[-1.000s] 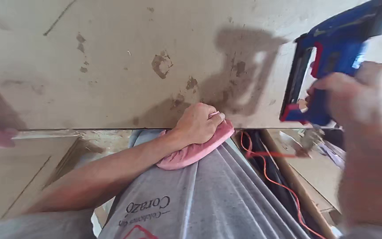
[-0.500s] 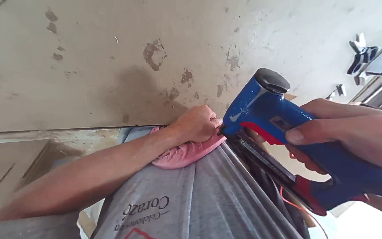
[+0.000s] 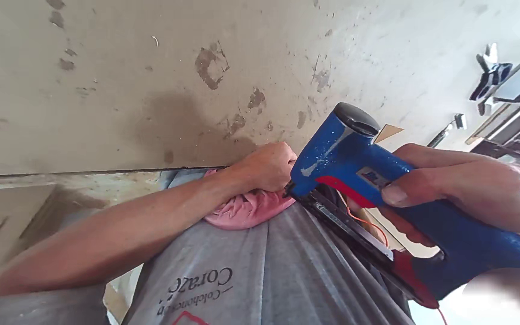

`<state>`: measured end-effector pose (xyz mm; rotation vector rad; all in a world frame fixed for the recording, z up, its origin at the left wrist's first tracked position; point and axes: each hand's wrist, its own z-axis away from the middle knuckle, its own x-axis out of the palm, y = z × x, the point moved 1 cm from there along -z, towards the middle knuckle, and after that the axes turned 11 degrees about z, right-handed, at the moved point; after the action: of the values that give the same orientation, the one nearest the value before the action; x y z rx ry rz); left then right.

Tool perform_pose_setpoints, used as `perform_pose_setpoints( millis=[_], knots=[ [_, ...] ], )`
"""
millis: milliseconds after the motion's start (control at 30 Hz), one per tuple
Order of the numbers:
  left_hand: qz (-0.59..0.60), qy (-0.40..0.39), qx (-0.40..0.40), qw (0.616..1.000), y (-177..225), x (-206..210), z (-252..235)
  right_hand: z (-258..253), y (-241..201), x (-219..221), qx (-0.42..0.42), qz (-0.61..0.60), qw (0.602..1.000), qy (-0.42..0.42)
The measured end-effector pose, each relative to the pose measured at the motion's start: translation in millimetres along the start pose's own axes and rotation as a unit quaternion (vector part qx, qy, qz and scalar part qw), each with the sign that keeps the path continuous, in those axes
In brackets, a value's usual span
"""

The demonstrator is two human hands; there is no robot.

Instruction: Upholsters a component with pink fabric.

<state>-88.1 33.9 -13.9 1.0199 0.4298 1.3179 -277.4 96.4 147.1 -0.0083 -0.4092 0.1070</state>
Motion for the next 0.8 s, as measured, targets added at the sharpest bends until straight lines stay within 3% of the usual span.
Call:
perform_pose_setpoints(
  millis=[167,267,333,400,467,600,700,800],
  knots=[
    [0.001,-0.014,-0.025,1.000,6,-3,3,4,-1,7,-0.015,0.024,0.999,0.016],
    [0.070,0.022,-0.014,0.997,-7,1,-6,34,20,-4,-0.064,-0.030,0.989,0.127],
    [0.102,0.067,-0.003,0.992,-15,-1,-7,55,35,-14,-0.065,-0.117,0.964,0.229],
    [0.101,0.110,0.023,0.988,-12,-13,-3,66,69,-35,-0.087,-0.187,0.940,0.272],
    [0.065,0.077,0.089,0.991,-1,-19,0,65,120,-68,-0.190,-0.189,0.950,0.161],
    [-0.053,-0.030,0.138,0.989,16,-19,4,27,86,-56,-0.177,-0.131,0.941,0.255],
    [-0.085,0.003,0.167,0.982,20,-18,10,1,101,-63,-0.204,-0.088,0.950,0.218],
    [-0.033,0.076,0.165,0.983,21,-10,19,-17,115,-67,-0.246,-0.060,0.945,0.206]
  ],
)
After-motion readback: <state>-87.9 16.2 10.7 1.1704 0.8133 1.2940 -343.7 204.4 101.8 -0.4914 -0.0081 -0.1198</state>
